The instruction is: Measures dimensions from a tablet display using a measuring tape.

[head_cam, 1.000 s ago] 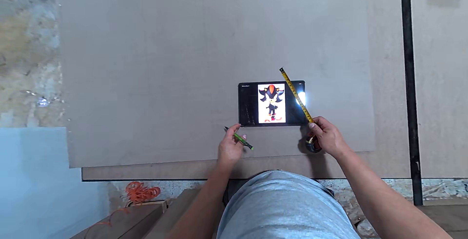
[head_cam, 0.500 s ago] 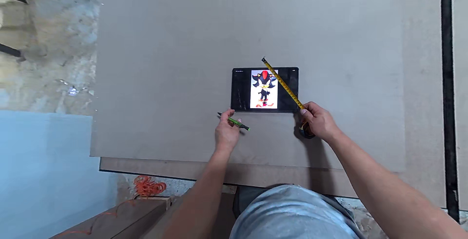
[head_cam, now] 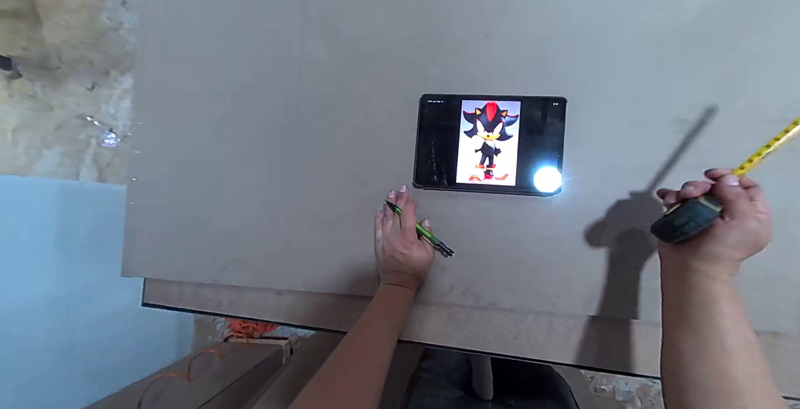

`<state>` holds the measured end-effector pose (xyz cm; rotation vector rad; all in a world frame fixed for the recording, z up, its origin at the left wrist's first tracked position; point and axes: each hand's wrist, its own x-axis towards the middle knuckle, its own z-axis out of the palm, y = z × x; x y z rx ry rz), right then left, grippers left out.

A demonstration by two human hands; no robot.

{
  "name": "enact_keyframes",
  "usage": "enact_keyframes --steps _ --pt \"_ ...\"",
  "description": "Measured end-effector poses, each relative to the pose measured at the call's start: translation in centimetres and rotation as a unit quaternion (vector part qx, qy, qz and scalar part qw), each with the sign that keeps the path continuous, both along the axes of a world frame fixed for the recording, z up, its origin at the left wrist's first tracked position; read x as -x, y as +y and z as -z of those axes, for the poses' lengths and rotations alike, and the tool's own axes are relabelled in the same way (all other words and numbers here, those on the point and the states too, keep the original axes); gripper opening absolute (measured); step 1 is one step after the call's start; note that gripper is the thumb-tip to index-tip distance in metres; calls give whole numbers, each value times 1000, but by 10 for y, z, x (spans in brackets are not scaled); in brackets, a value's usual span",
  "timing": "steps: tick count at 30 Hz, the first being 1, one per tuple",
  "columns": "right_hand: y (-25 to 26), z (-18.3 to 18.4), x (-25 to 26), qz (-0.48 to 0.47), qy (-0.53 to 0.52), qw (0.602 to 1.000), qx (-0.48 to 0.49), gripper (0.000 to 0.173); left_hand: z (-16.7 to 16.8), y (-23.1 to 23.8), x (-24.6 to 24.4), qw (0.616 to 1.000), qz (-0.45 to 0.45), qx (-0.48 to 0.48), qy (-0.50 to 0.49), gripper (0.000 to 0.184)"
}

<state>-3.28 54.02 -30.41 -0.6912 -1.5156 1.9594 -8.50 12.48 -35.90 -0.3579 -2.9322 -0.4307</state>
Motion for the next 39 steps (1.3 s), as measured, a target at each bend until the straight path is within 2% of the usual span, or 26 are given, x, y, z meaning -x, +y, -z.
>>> enact_keyframes --steps 2,4,8,11,14,17,21,25,29,33,36,39 --pt "-11 -14 -5 17 28 999 30 26 -1 -1 -1 1000 4 8 -21 46" --pt "-35 -33 -27 -5 35 999 28 27 -1 -2 1 999 3 8 -31 44" --pt "-109 -59 -105 -26 -6 999 22 23 0 -3 1 999 8 16 -43 45" --pt "-151 -63 -160 -41 -36 998 28 21 -2 -3 1 999 10 29 -40 46" --pt "-161 -57 -181 -94 -28 995 -18 23 -3 -3 3 998 13 37 -43 46" --pt "-162 -55 -174 -77 -35 995 -49 29 -3 -2 2 998 12 42 -45 45" --pt "-172 -65 -155 -41 -5 999 -4 35 -3 -3 2 999 9 21 -32 44" --pt "-183 -69 -142 -44 15 998 53 37 -4 -2 0 999 5 13 -36 41" --pt "-180 -46 -102 -45 49 984 166 41 -4 -4 -2 999 3 6 -35 42" --pt "-167 -5 -56 -76 98 971 206 42 -2 -7 -3 999 16 -31 -26 40" --pt "-160 7 -38 -99 113 964 219 42 -1 -11 -3 997 21 -74 -24 48" --pt "-156 8 -25 -112 121 959 229 42 -2 -7 3 996 3 -90 -30 66"
